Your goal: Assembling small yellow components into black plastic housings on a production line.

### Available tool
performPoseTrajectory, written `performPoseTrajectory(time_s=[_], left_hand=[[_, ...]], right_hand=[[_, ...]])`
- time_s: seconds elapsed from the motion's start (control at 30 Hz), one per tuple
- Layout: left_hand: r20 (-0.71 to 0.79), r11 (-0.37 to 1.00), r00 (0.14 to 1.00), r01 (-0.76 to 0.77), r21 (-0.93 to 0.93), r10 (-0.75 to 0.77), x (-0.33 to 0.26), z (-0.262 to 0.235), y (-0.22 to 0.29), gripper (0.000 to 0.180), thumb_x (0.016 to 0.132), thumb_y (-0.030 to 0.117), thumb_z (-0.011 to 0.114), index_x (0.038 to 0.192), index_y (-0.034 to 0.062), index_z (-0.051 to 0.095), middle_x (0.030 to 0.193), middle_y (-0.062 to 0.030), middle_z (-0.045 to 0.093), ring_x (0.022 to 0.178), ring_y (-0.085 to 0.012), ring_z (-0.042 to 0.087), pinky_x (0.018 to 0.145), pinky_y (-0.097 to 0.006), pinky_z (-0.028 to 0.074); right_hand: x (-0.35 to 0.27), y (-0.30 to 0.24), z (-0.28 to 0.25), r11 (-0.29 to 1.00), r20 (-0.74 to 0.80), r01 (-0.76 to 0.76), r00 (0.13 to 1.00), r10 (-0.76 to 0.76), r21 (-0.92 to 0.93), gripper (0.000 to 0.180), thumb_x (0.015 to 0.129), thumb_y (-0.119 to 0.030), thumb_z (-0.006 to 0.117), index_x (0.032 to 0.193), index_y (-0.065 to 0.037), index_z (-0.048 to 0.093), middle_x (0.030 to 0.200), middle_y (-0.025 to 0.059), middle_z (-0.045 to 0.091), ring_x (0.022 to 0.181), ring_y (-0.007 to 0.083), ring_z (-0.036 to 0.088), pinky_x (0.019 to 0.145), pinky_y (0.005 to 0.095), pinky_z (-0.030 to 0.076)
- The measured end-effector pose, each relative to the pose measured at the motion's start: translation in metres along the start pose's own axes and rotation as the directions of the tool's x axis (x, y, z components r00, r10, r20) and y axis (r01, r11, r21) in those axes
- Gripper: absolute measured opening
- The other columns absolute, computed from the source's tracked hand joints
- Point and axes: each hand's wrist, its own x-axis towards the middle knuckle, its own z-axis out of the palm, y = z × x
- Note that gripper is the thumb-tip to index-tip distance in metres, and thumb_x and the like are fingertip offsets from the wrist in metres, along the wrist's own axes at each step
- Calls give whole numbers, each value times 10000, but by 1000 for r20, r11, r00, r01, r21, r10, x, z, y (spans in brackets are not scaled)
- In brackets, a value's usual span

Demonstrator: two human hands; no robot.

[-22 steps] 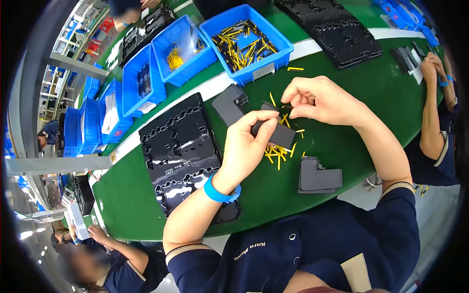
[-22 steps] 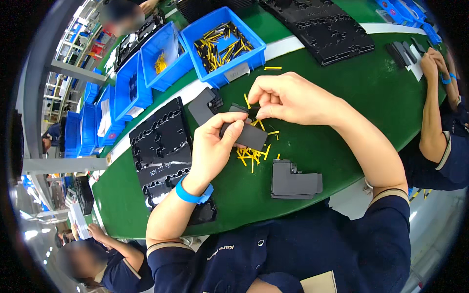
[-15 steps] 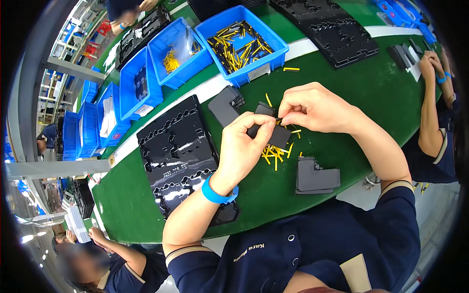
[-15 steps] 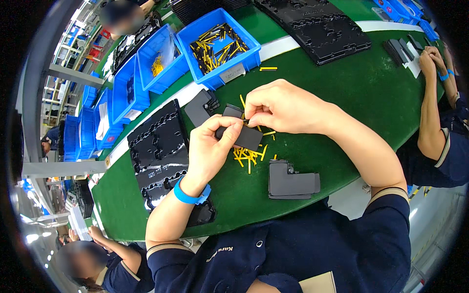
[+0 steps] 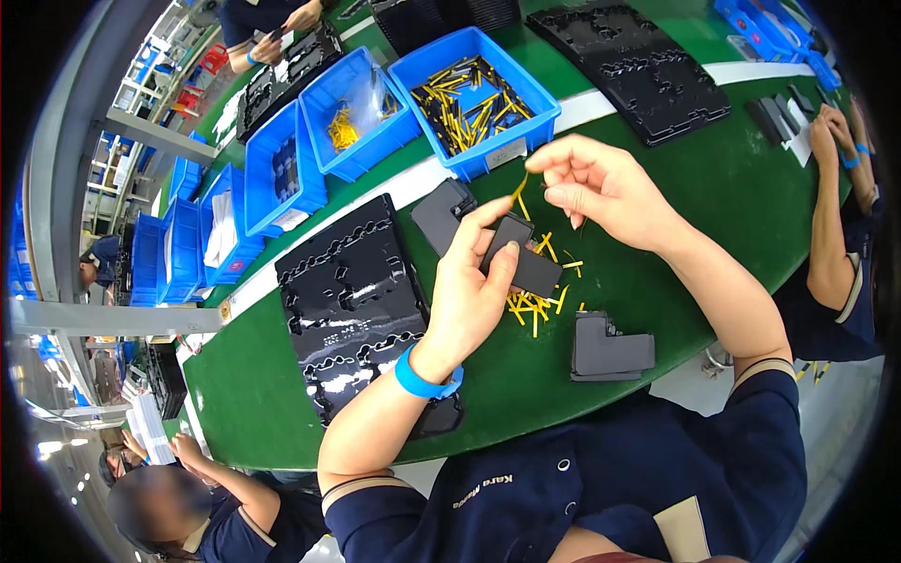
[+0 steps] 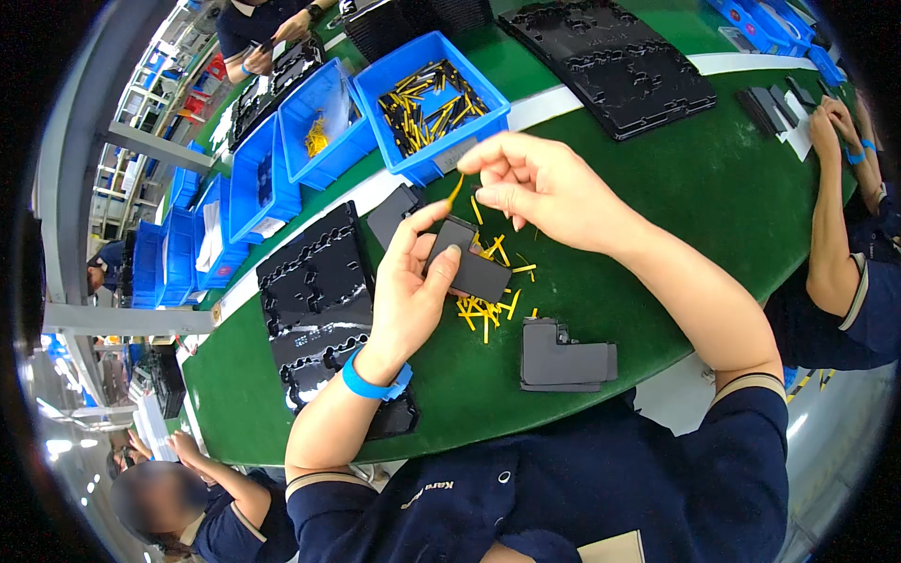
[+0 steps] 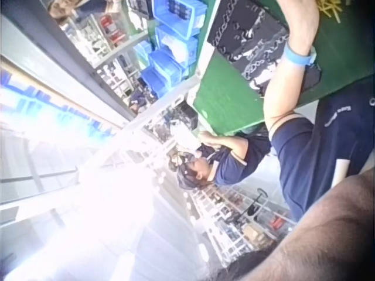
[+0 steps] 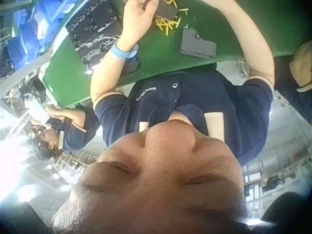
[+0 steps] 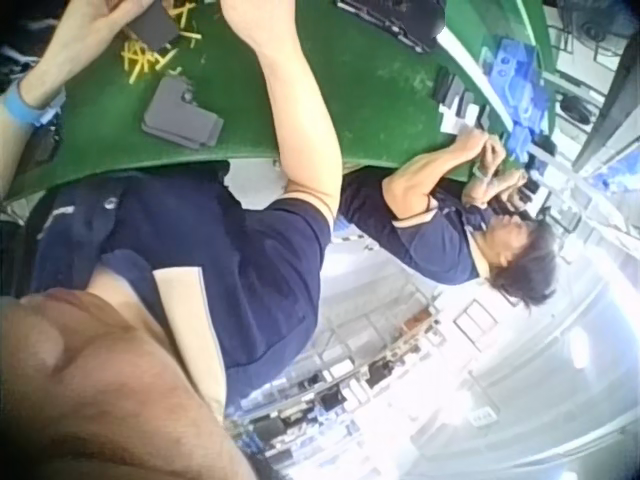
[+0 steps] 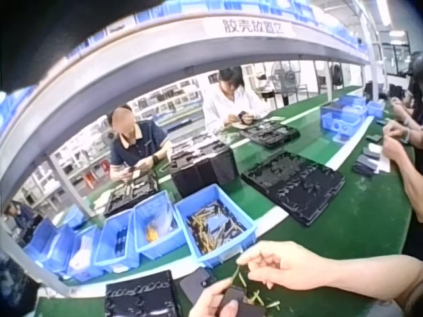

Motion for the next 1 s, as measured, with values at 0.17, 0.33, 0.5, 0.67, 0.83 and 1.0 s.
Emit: performPoseTrajectory(time_s=[0.17,0.33,0.5,0.67,0.83,1.0], left_hand=[[-77,997,994,-74,2,74,0,3,-9,267,887,-15,542,1143,-43,472,979,-113,644,871,-99,594,752,-231,484],[-95,996,992,-83,36,86,-2,8,-6,223,881,-7,562,1088,-37,486,939,-116,661,827,-102,611,715,-228,492],[-103,992,987,-115,53,120,-2,9,-8,217,879,-10,565,1076,-35,477,944,-132,666,840,-114,622,724,-235,499],[-99,987,983,-149,61,154,-2,9,-10,224,877,-12,566,1080,-31,472,947,-136,667,846,-121,628,722,-244,505],[-98,984,981,-163,66,169,-2,9,-11,229,878,-16,563,1087,-29,468,945,-135,668,846,-122,629,721,-245,506],[-81,989,986,-143,39,146,-2,9,-10,232,877,-20,564,1087,-27,467,957,-136,668,859,-125,629,725,-248,506]], right_hand=[[-1,0,10,984,-2,-168,986,168,62,80,857,-20,608,931,9,598,789,23,613,628,61,568,564,199,485],[-5,2,18,994,-19,-111,994,111,-5,33,844,10,613,874,21,607,816,24,566,624,66,576,549,193,489],[-6,0,22,992,-44,-128,991,127,-17,16,840,15,616,851,27,618,830,27,546,618,69,579,542,193,493],[-6,2,25,994,-63,-113,992,112,-10,37,834,17,623,865,30,638,832,31,544,618,74,583,545,194,498],[-7,1,29,993,-102,-120,988,119,5,58,825,15,638,878,34,652,830,34,542,618,79,590,540,194,501],[-7,3,29,992,-114,-128,985,127,7,60,822,6,647,876,30,650,810,34,545,610,81,590,528,196,494]])
